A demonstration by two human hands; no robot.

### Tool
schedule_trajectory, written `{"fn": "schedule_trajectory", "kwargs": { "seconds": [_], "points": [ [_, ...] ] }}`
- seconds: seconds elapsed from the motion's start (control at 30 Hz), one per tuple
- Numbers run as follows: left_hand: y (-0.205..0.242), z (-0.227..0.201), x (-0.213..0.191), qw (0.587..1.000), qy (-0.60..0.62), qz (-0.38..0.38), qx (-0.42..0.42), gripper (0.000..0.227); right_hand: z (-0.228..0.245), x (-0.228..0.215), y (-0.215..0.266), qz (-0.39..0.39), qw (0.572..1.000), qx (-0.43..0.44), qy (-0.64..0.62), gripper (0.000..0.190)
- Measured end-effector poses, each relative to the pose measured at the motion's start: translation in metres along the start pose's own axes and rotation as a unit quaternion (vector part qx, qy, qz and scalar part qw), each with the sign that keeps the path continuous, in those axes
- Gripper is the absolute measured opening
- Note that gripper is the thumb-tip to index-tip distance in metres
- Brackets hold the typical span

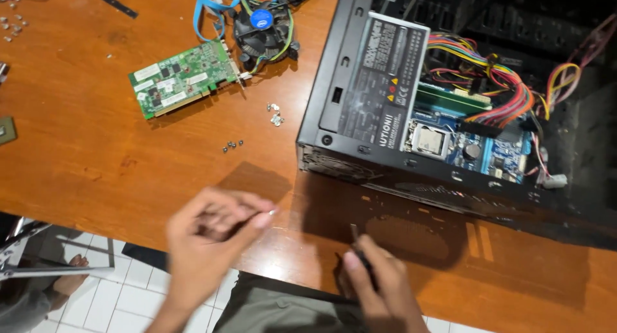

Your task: The person uses a screwdriver to secure screws into the back panel of a computer case, then picks up a CPU fan and places it onto the motherboard inside the case.

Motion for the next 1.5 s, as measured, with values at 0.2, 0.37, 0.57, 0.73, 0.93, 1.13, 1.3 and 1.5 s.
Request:
{"fn": "schedule_trajectory", "kwargs": {
  "seconds": [0.2,0.37,0.57,0.73,0.93,1.13,1.3,1.5],
  "points": [
    [-0.017,0.01,0.039,0.994,0.052,-0.078,-0.051,0.032,0.028,0.015,-0.001,0.11,0.992,-0.045,0.042,0.035],
    [-0.017,-0.015,0.051,0.953,-0.21,-0.098,0.193,0.031,0.032,0.019,0.001,0.162,0.985,0.011,0.066,0.034],
    [-0.014,-0.012,0.054,0.949,-0.228,-0.088,0.2,0.029,0.032,0.027,0.004,0.093,0.977,-0.169,0.089,0.028],
    [-0.015,-0.014,0.054,0.938,-0.265,-0.084,0.207,0.027,0.037,0.031,0.008,0.058,0.96,-0.251,0.105,0.029],
    [-0.021,-0.019,0.055,0.928,-0.301,-0.062,0.211,0.031,0.037,0.033,0.011,0.024,0.947,-0.3,0.111,0.032],
    [-0.023,-0.016,0.054,0.928,-0.307,-0.069,0.201,0.039,0.034,0.033,0.01,0.015,0.947,-0.3,0.11,0.034],
    [-0.026,-0.016,0.052,0.932,-0.299,-0.063,0.195,0.045,0.035,0.033,0.01,0.014,0.948,-0.301,0.104,0.031],
    [-0.027,-0.016,0.052,0.926,-0.306,-0.069,0.211,0.051,0.031,0.035,0.009,0.013,0.953,-0.289,0.084,0.036]
  ]
}}
Point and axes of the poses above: each hand's wrist, its own y-axis away from the middle knuckle, its own x-axis out of the palm, z = x × y, the point moved 5 cm from there along -y, towards the middle knuckle, and after that the axes turned 12 degrees about -x, right-handed, at the moved point
